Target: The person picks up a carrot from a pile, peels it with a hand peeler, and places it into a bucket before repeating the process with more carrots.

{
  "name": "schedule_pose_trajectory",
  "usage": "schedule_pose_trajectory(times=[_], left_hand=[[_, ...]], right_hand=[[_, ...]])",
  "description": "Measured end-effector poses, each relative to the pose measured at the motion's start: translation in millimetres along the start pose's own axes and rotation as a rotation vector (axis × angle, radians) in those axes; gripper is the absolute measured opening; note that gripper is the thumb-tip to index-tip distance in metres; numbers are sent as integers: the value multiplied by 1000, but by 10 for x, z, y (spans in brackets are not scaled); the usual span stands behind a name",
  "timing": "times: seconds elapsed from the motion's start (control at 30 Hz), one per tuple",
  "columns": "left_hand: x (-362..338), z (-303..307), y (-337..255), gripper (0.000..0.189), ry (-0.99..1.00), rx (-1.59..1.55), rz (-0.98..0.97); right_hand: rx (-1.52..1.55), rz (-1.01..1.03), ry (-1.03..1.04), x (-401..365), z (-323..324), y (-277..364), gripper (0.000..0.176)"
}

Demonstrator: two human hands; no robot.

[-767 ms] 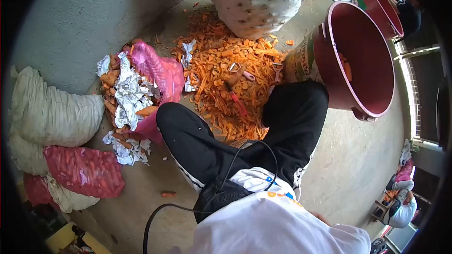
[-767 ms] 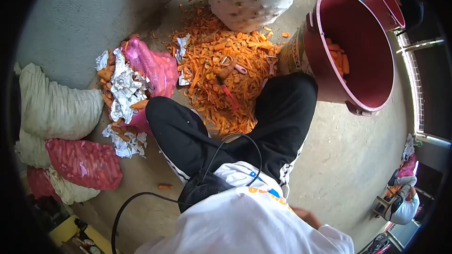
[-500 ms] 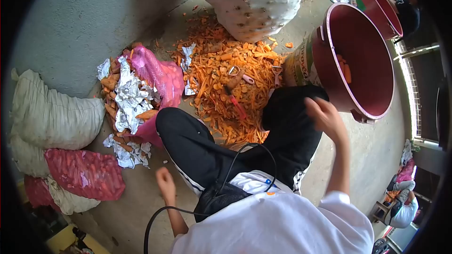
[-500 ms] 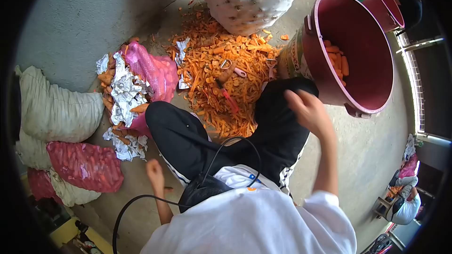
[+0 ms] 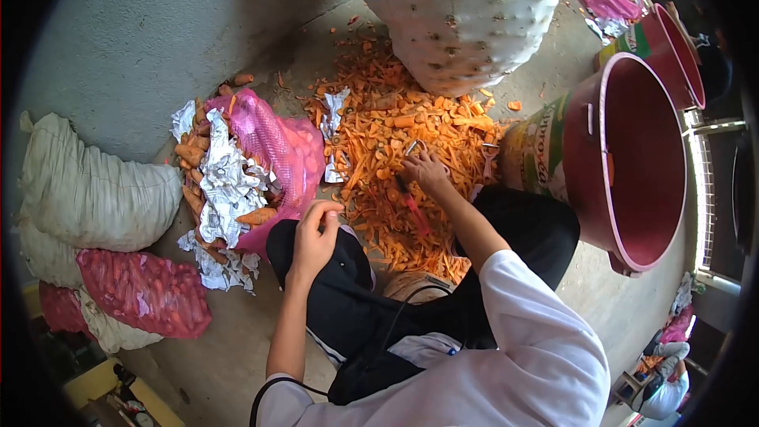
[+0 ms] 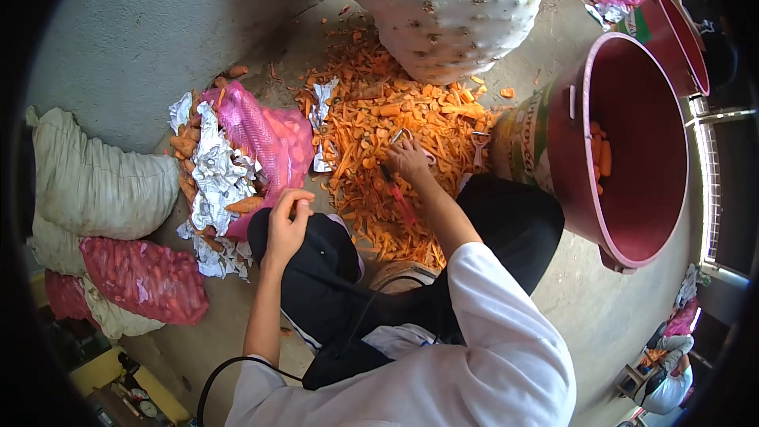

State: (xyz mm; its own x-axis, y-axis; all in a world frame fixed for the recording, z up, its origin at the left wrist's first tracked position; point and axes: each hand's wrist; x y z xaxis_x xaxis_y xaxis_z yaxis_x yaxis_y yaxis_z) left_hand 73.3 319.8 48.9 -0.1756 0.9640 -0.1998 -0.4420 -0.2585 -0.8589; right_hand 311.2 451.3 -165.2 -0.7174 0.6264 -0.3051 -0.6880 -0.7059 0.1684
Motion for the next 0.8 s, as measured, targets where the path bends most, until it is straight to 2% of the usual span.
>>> schedule_pose_trajectory(times=[0.03, 0.07, 0.17, 0.27, 0.3, 0.37, 0.43, 0.5, 0.53, 0.57, 0.6, 0.67, 0.7, 0.73, 0.77, 0.8], left_hand=[[64, -76, 44, 11, 57, -143, 115], [119, -145, 80, 12, 117, -288, 230], [335, -278, 196, 16, 312, -261, 390], [465, -400, 239, 26, 359, -382, 779], [501, -410, 239, 38, 384, -446, 850], [586, -469, 362, 48, 400, -687, 1032], [627, -521, 419, 61, 416, -939, 1178], [660, -484, 316, 60, 475, -1094, 1058], [657, -471, 290, 60, 503, -1171, 1001], [674, -492, 374, 51, 406, -1224, 975], [687, -521, 509, 47, 391, -1224, 937], [666, -541, 754, 39, 349, -1225, 861], [631, -540, 604, 35, 312, -1240, 839], [614, -536, 542, 35, 333, -1260, 847], [603, -533, 500, 35, 353, -1283, 851], [612, -542, 481, 35, 372, -1307, 853]], right_hand=[[-67, 5, -53, 16, -82, 23, 26], [-101, -6, -3, 55, -150, 22, 26], [-148, -4, 112, 108, -258, -32, 26], [38, -25, 33, 33, 19, -45, 35], [97, 32, -257, -10, 152, -44, 46], [402, 71, -243, 36, 756, 59, 50], [669, 339, -375, 104, 1098, 195, 52], [878, 575, -432, 56, 1358, 446, 52], [998, 685, -372, 6, 1445, 552, 55], [1054, 689, -294, -67, 1524, 593, 54], [1107, 695, -218, -93, 1571, 606, 54], [1223, 481, -124, -45, 1418, 355, 47], [1321, 268, -126, -1, 1305, 203, 40], [1381, 47, -180, 145, 852, -37, 36], [1224, -258, -298, 220, 498, -197, 33], [762, -382, -240, 150, 267, -327, 30]])
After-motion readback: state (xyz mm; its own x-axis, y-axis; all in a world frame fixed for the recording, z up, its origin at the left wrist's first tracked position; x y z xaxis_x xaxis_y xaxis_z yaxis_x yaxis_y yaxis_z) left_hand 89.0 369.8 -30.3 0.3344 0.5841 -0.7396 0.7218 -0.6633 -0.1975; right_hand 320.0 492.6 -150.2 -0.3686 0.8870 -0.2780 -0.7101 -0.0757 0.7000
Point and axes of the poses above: each hand's wrist, its own x-axis towards the middle knuckle, its own z-axis out of the back of the hand, y = z × x, and after that the axes turned 10 degrees about z, right-handed
